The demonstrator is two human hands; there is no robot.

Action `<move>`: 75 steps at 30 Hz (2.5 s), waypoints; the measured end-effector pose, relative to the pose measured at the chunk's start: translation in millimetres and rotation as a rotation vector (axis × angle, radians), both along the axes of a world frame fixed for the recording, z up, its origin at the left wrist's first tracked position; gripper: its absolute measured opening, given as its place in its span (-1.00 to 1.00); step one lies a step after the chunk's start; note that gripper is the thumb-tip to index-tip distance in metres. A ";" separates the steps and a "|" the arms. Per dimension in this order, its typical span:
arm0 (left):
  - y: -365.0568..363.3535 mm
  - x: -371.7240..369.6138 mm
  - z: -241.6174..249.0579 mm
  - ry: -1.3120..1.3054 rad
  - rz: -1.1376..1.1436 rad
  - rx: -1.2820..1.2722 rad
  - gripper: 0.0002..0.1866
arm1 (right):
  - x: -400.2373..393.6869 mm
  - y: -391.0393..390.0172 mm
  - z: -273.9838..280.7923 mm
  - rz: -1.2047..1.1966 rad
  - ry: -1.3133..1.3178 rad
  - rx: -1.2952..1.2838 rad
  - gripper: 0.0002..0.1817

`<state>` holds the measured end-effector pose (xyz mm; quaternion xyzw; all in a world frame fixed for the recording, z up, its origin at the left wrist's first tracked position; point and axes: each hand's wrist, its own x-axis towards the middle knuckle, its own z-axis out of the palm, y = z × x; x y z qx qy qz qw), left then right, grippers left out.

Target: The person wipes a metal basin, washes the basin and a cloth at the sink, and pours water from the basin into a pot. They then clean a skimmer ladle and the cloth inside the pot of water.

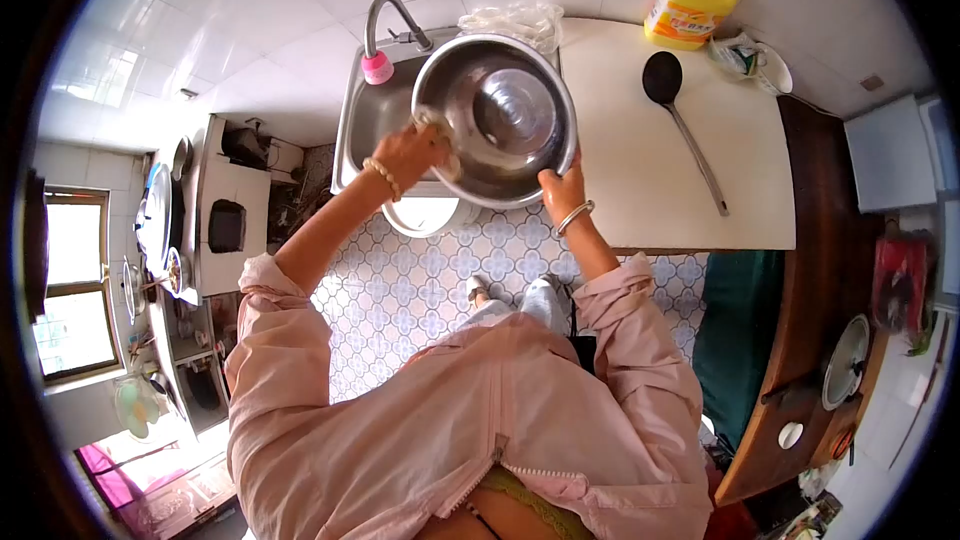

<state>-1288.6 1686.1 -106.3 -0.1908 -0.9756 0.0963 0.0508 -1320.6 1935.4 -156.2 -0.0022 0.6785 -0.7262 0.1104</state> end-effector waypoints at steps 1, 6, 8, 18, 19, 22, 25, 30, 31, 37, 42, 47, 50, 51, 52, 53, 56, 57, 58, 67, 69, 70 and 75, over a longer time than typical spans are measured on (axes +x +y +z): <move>3.8 -12.2 8.1 0.045 0.128 0.109 -0.75 | 2.3 -0.3 6.3 0.067 -0.174 -0.001 -0.44; 53.4 -53.5 5.2 0.230 0.236 0.642 -0.71 | 16.1 -29.4 -1.9 0.202 0.138 -0.113 -0.55; 77.4 -53.0 -16.0 0.106 -0.085 0.816 -0.68 | 5.7 -26.7 0.3 0.189 0.055 -0.140 -0.55; -12.0 9.1 -11.2 -0.559 0.131 -0.354 -0.82 | -41.3 57.8 -32.7 -0.087 0.098 0.098 -0.29; -30.9 16.2 -21.2 -0.466 0.343 0.085 -0.76 | -44.8 67.1 -20.1 -0.112 0.051 -0.064 -0.34; -12.9 28.9 -12.9 0.178 0.291 0.823 -0.77 | -54.7 76.9 20.4 -0.074 -0.249 -0.511 -0.60; 49.8 34.7 5.5 0.582 -0.052 1.012 -0.71 | -70.3 45.8 -14.7 -0.122 -0.300 -0.688 -0.71; 137.0 40.1 17.4 0.441 -0.221 0.632 -0.67 | -53.9 3.9 -18.5 0.195 -0.426 -0.611 -0.66; 139.7 37.3 18.3 0.556 -0.229 0.603 -0.68 | -29.4 4.0 34.0 0.479 0.204 -0.411 -0.66; 116.0 9.0 115.3 0.592 -0.037 0.631 -0.63 | 12.9 -15.3 36.8 0.542 -0.131 -0.721 -0.69; 67.5 -24.5 126.9 0.260 0.080 0.980 -0.59 | 19.3 -12.6 25.9 0.536 -0.227 -0.650 -0.71; 36.4 -54.1 73.7 -0.313 0.370 2.011 -0.54 | 10.5 -1.5 20.0 0.472 -0.237 -0.641 -0.72; 57.4 -46.6 28.2 -0.400 0.257 2.294 -0.53 | 7.6 0.5 15.6 0.419 -0.244 -0.648 -0.73; 66.9 -37.0 0.6 -0.424 0.265 2.167 -0.55 | 6.6 -0.7 14.5 0.404 -0.246 -0.651 -0.73; 76.2 -25.4 -26.0 -0.445 0.269 2.040 -0.55 | 7.2 -2.5 12.8 0.390 -0.244 -0.652 -0.73; 91.6 -6.8 -28.4 -0.387 0.226 1.883 -0.57 | 6.8 -3.1 11.6 0.381 -0.247 -0.657 -0.74; 146.5 32.9 -10.2 0.000 0.059 1.569 -0.59 | 2.8 -2.9 8.7 0.368 -0.258 -0.665 -0.74; 151.4 34.8 5.1 0.116 -0.025 1.388 -0.58 | 2.1 0.0 9.4 0.376 -0.256 -0.658 -0.75; 153.8 36.5 16.6 0.228 -0.102 1.200 -0.58 | 2.6 1.6 10.0 0.384 -0.257 -0.652 -0.75; 109.0 -20.6 23.0 0.072 -0.038 1.402 -0.69 | 20.7 1.5 4.0 0.416 -0.313 -0.686 -0.76; 123.6 6.4 -18.8 -0.059 0.060 1.582 -0.71 | 18.5 3.2 -7.1 0.349 -0.354 -0.750 -0.77; 133.5 21.3 -31.2 -0.054 0.078 1.622 -0.70 | 14.4 9.0 -14.4 0.306 -0.371 -0.788 -0.77; 160.9 64.5 -23.2 -0.213 -0.075 1.416 -0.76 | -28.8 82.0 -71.3 -0.103 -0.484 -1.019 -0.77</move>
